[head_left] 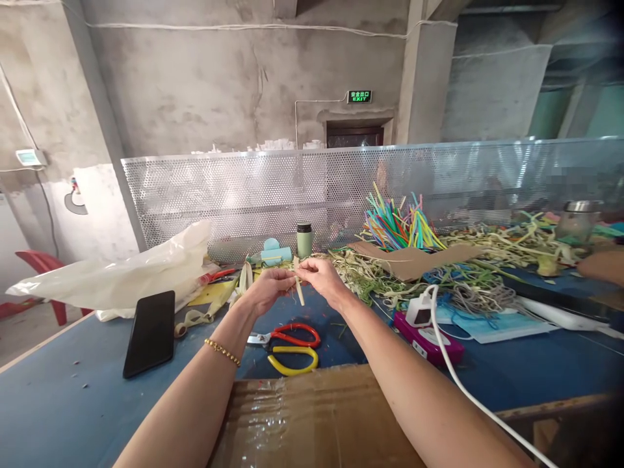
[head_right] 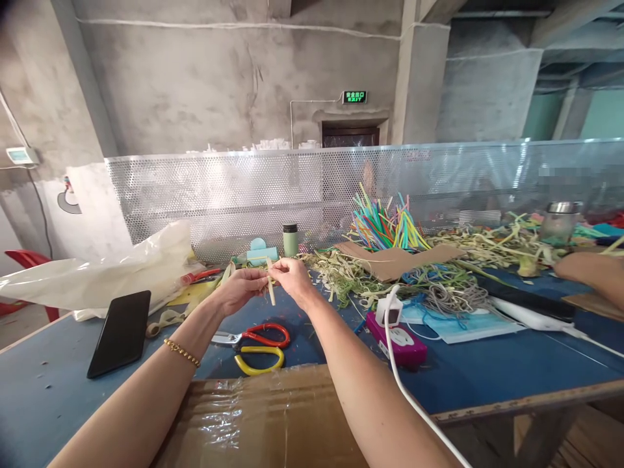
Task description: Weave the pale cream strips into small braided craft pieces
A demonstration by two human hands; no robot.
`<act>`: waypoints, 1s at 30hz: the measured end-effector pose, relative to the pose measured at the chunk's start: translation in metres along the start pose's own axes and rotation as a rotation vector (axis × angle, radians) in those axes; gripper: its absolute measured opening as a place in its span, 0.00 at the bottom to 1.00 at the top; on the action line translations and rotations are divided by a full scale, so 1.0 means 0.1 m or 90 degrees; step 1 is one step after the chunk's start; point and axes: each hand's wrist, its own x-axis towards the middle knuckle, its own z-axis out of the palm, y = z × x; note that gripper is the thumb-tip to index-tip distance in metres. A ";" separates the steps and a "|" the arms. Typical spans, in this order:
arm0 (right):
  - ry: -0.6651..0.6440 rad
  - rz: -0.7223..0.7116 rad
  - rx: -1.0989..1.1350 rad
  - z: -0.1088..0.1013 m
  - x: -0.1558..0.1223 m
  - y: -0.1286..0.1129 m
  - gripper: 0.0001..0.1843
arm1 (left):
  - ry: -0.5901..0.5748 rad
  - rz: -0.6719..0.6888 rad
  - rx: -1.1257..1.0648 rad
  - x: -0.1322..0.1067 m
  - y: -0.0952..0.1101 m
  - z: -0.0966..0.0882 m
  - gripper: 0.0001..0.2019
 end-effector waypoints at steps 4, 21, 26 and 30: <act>0.027 -0.045 -0.064 -0.01 0.04 0.06 0.08 | -0.012 0.004 0.033 0.00 -0.01 0.00 0.15; 0.246 -0.233 -0.434 -0.09 0.08 0.05 0.11 | 0.185 0.034 0.014 0.05 -0.02 0.05 0.13; 0.060 -0.209 -0.382 -0.05 0.05 0.03 0.06 | 0.196 0.043 -0.014 0.06 -0.02 0.05 0.14; 0.039 -0.191 -0.348 -0.03 0.05 0.05 0.04 | 0.186 0.023 0.053 0.04 0.02 0.01 0.15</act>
